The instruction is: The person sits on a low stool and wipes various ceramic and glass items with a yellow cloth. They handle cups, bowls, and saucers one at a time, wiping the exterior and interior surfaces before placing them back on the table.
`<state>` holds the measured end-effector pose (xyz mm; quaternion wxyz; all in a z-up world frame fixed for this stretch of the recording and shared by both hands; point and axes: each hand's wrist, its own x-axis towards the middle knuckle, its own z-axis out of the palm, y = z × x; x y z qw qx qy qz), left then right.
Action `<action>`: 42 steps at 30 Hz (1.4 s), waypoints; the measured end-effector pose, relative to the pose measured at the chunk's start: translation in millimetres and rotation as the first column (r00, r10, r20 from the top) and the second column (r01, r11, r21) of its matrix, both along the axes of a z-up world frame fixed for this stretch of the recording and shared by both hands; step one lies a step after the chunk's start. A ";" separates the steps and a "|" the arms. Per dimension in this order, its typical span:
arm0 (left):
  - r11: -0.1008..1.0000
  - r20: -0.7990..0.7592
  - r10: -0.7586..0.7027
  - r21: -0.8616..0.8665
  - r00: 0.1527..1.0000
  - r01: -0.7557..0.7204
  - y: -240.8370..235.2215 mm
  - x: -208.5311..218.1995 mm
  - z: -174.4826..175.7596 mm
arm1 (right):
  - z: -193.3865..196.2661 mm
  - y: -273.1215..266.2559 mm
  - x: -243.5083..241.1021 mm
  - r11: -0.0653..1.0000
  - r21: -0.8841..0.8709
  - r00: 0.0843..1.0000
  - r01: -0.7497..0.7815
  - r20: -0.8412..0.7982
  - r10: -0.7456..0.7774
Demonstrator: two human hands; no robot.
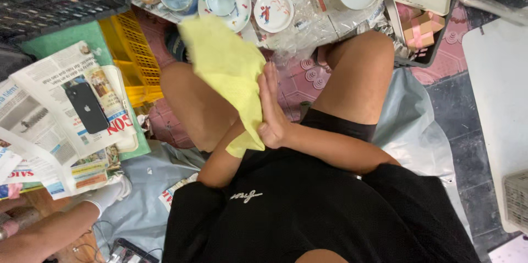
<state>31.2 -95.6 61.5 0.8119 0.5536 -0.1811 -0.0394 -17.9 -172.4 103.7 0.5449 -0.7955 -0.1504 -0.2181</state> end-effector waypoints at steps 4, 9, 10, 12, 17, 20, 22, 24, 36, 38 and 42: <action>0.999 0.030 -0.047 0.013 0.998 0.046 -7.4 -16.2 12.0 | 14.0 -36.6 10.5 0.952 0.305 0.994 -0.006 -0.098 0.038; 0.887 0.492 0.047 0.380 0.869 -0.264 -9.2 -7.6 41.9 | 6.4 -67.0 5.3 0.086 0.994 0.851 0.071 -0.106 0.514; 0.862 0.464 0.065 0.421 0.883 -0.284 -9.4 -7.6 46.8 | -6.8 -65.3 0.8 0.026 0.991 0.847 0.133 -0.127 0.516; 0.808 0.410 0.107 0.495 0.906 -0.320 -12.3 -8.7 53.6 | -31.8 -58.8 -16.3 0.115 0.978 0.866 0.172 -0.205 0.456; 0.733 0.415 -0.018 0.624 0.910 -0.270 -15.3 -10.9 51.8 | -67.6 -46.6 -49.3 0.042 0.920 0.820 0.390 -0.368 0.438; 0.724 0.440 -0.166 0.662 0.883 -0.194 -13.5 -16.7 52.2 | -80.9 -66.7 -44.1 -0.040 0.943 0.835 0.330 -0.272 0.478; 0.695 0.435 -0.258 0.704 0.863 -0.147 -16.9 -14.6 59.4 | -84.9 -80.0 -41.5 -0.143 0.944 0.801 0.298 -0.166 0.575; 0.630 0.406 -0.362 0.770 0.839 -0.100 -17.1 -13.2 69.0 | -92.1 -88.9 -40.3 -0.021 0.968 0.815 0.249 -0.197 0.544; 0.516 0.328 -0.561 0.856 0.760 0.011 -41.2 52.4 57.5 | -162.3 -81.7 -70.2 -0.035 0.944 0.849 0.327 -0.278 0.449; 0.443 0.263 -0.498 0.896 0.826 -0.018 -39.6 80.8 48.2 | -157.1 -86.2 -70.5 -0.106 0.932 0.880 0.346 -0.283 0.382; 0.422 0.412 -0.402 0.876 0.818 -0.234 -53.4 141.3 20.3 | -150.4 -92.7 -66.5 0.251 0.777 0.789 0.577 -0.610 0.076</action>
